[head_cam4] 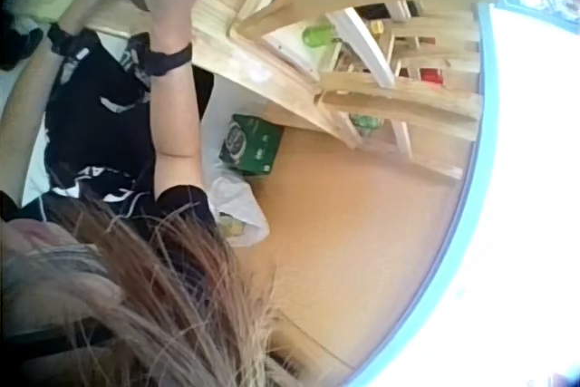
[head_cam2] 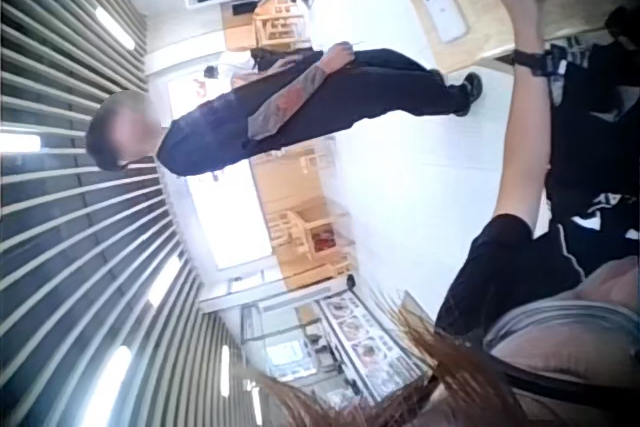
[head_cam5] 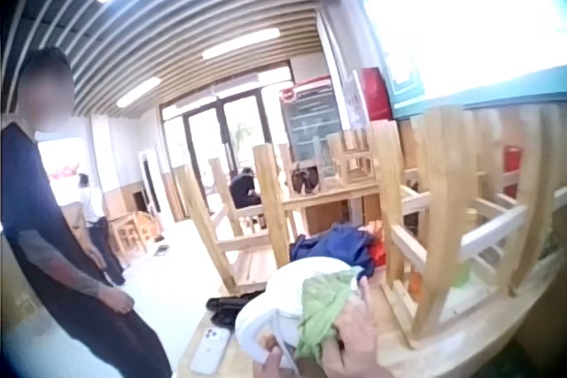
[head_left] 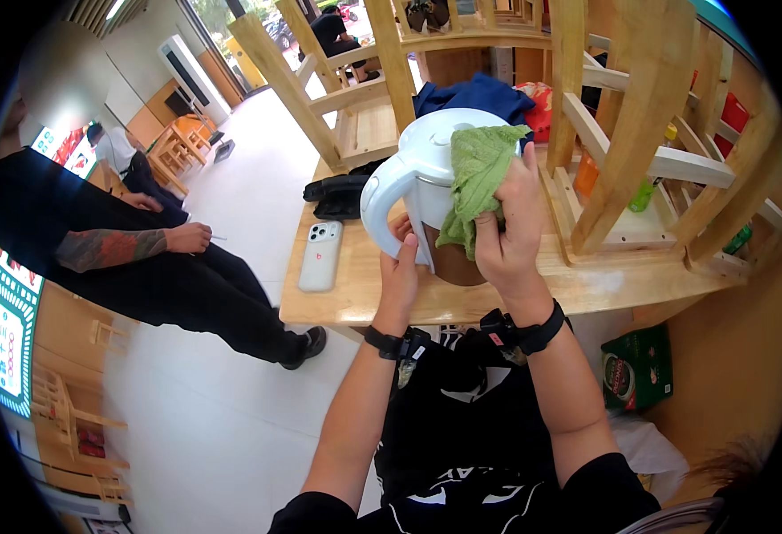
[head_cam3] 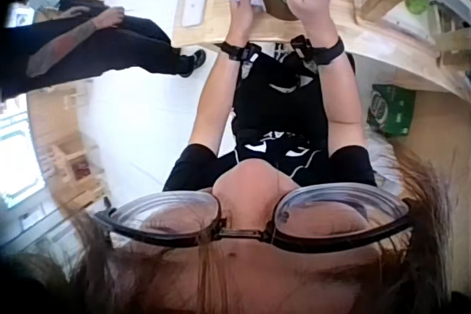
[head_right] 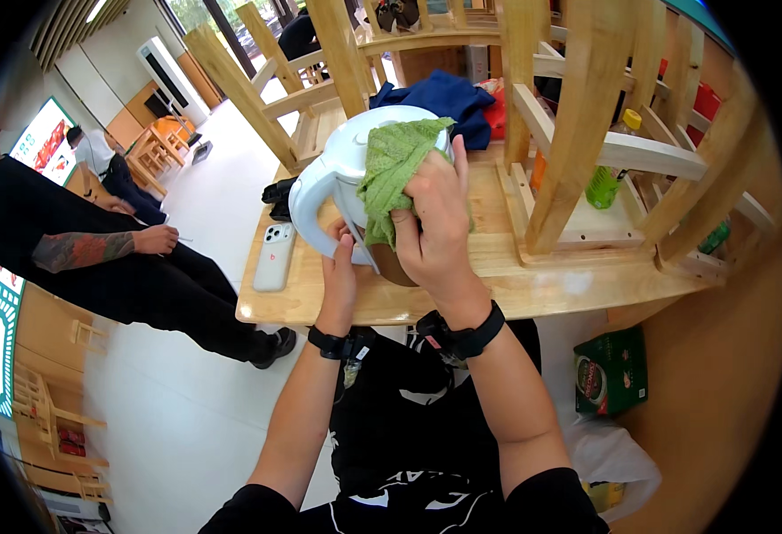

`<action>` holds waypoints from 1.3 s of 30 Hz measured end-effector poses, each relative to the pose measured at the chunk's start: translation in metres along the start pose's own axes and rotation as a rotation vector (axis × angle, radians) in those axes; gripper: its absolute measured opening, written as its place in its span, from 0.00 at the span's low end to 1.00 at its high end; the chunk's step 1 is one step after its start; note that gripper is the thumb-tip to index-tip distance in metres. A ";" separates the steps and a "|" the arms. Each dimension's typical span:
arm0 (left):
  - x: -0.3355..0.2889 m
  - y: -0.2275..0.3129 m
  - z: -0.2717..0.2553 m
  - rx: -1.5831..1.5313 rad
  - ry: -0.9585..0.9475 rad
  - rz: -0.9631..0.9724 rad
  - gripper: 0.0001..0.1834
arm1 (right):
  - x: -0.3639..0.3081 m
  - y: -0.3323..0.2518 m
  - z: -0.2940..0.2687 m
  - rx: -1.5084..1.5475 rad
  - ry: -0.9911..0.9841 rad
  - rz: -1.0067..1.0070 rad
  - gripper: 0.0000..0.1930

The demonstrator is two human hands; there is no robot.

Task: The person wipes the exterior and interior of a white kettle with a green cloth while sitting at a table in a restaurant dining area.

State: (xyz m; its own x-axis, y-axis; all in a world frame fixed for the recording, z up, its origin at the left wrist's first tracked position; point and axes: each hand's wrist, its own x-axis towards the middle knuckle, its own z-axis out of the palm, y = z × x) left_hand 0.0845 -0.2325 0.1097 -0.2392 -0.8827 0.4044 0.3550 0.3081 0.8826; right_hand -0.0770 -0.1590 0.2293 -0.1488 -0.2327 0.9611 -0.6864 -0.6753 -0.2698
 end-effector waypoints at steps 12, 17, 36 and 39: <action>0.038 0.130 0.010 0.705 0.021 0.505 0.25 | -0.091 -0.022 -0.035 -0.058 -0.044 0.364 0.10; 0.072 0.202 0.047 0.996 -0.374 0.461 0.25 | -0.118 0.005 -0.049 -0.128 -0.057 0.418 0.04; 0.122 0.177 0.054 0.839 -0.573 0.361 0.23 | -0.129 0.008 -0.048 -0.131 -0.043 0.544 0.04; 0.121 0.174 0.053 0.725 -0.487 0.452 0.22 | -0.125 0.002 -0.052 0.084 0.066 0.632 0.06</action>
State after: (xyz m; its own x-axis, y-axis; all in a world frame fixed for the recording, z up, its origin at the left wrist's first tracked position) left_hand 0.0700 -0.2667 0.3249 -0.6216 -0.4351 0.6514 -0.0963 0.8677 0.4877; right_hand -0.0969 -0.0945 0.1116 -0.5520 -0.5621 0.6158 -0.3942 -0.4748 -0.7868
